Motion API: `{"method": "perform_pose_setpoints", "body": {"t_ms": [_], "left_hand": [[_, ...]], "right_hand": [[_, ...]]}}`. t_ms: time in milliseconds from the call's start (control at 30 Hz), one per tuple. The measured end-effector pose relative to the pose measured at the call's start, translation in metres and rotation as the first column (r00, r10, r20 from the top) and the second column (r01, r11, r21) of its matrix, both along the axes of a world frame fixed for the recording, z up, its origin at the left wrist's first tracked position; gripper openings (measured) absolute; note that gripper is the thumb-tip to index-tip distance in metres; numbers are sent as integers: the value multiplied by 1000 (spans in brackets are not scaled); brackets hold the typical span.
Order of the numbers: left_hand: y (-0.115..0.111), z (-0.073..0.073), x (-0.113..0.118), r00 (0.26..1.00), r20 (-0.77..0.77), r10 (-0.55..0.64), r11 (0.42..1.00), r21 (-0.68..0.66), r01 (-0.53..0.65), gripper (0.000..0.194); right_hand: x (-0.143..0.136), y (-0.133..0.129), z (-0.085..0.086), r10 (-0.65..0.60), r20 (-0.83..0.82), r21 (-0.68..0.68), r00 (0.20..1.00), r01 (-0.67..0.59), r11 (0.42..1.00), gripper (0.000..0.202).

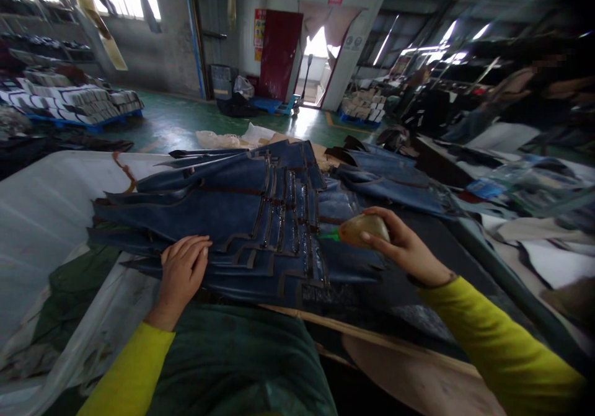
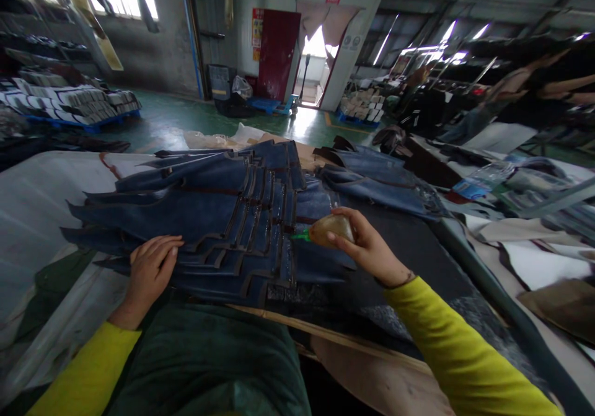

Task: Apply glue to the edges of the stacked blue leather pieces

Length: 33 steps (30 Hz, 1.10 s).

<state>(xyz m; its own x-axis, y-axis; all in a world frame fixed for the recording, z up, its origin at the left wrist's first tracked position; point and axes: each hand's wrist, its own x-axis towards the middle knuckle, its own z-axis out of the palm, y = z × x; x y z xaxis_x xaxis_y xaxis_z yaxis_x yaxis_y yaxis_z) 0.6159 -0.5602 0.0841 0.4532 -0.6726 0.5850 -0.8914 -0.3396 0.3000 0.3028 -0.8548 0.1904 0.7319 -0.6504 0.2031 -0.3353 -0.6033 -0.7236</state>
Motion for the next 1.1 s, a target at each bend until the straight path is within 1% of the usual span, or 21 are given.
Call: {"method": "perform_pose_setpoints", "body": {"t_ms": [133, 233, 433, 633, 767, 967, 1100], "left_hand": [[0, 0, 0, 1000, 0, -4, 1000, -10, 4, 24], [-1, -1, 0, 1000, 3, -5, 1000, -14, 5, 23], [0, 1, 0, 1000, 9, -12, 1000, -13, 12, 24], [-1, 0, 0, 1000, 1, 0, 1000, -15, 0, 24], [-1, -1, 0, 1000, 15, -7, 1000, -18, 7, 23], [0, -2, 1, 1000, 14, -4, 1000, -11, 4, 24], [0, -1, 0, 1000, 11, -2, 1000, -9, 3, 24]], "right_hand": [[-9, 9, 8, 49, -67, 88, 997, -43, 995, 45], [-8, 8, 7, 49, -62, 101, 997, -42, 994, 45], [5, -11, -6, -10, 12, 39, 1000, 9, 999, 48], [6, -13, -8, 6, 24, 19, 1000, -7, 1000, 47], [10, -17, -10, 0, 39, -40, 999, 2, 999, 46], [26, -37, -18, 11, 116, -80, 993, -2, 997, 47], [34, -52, -22, 1, 141, -140, 990, 19, 990, 48]]}}
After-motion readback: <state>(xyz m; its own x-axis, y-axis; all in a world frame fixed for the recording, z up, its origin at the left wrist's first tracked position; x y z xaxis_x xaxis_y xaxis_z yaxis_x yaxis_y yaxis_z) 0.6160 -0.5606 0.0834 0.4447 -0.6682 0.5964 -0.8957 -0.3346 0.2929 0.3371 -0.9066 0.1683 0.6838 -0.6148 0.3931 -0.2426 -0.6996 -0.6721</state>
